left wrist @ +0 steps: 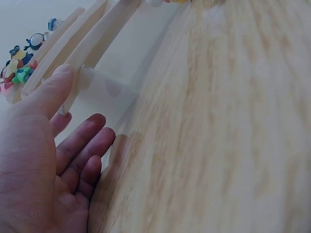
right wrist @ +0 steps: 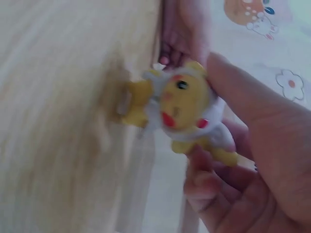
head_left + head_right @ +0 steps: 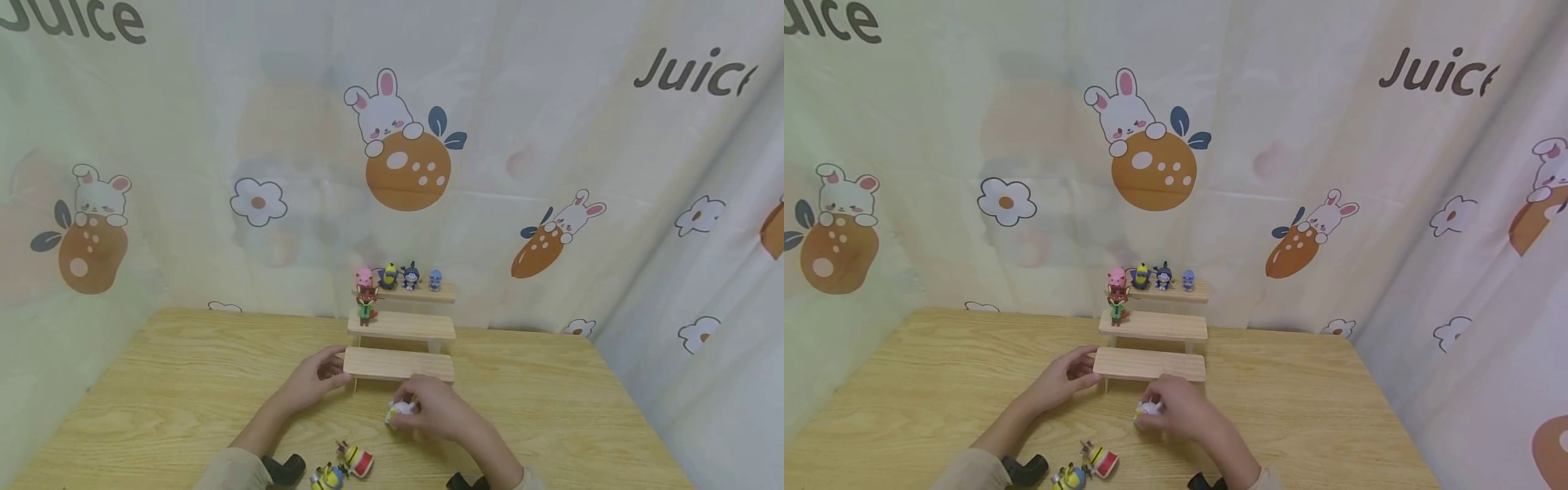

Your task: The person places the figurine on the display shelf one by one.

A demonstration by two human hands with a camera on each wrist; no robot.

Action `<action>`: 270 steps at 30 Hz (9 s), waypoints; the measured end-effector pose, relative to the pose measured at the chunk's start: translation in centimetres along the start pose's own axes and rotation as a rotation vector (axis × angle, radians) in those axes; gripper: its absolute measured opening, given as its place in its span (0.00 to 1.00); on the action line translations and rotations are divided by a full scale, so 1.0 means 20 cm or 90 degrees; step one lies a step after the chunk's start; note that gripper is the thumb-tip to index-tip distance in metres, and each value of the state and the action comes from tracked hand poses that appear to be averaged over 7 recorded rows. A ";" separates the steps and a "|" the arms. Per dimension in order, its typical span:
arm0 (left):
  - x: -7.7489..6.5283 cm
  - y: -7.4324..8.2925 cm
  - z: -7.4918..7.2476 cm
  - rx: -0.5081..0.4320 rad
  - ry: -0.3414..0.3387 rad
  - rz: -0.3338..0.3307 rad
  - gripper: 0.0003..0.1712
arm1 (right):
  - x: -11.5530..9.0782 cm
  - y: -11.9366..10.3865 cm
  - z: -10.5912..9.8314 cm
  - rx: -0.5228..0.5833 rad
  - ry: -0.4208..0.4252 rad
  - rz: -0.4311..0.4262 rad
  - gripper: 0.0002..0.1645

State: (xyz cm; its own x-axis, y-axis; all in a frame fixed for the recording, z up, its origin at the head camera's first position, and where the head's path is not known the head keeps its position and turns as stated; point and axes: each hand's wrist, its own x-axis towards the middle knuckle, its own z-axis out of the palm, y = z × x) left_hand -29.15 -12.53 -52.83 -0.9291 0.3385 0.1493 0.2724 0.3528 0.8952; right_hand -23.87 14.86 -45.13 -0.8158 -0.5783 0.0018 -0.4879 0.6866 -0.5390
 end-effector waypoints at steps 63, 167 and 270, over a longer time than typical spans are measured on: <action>0.00 0.02 -0.01 0.020 -0.006 0.007 0.37 | 0.02 0.01 0.04 -0.033 0.040 -0.009 0.21; 0.00 0.02 -0.02 0.019 -0.005 -0.005 0.37 | 0.42 -0.01 -0.17 0.218 0.411 0.014 0.25; 0.01 0.03 -0.04 0.021 -0.005 -0.005 0.37 | 0.12 -0.21 0.07 0.049 0.019 -0.065 0.18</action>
State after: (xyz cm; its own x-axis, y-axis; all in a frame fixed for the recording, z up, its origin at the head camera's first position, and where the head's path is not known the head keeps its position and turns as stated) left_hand -29.33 -12.90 -51.99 -0.9293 0.3422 0.1388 0.2730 0.3836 0.8822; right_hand -23.29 9.98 -43.92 -0.7727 -0.6293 0.0835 -0.5440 0.5886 -0.5980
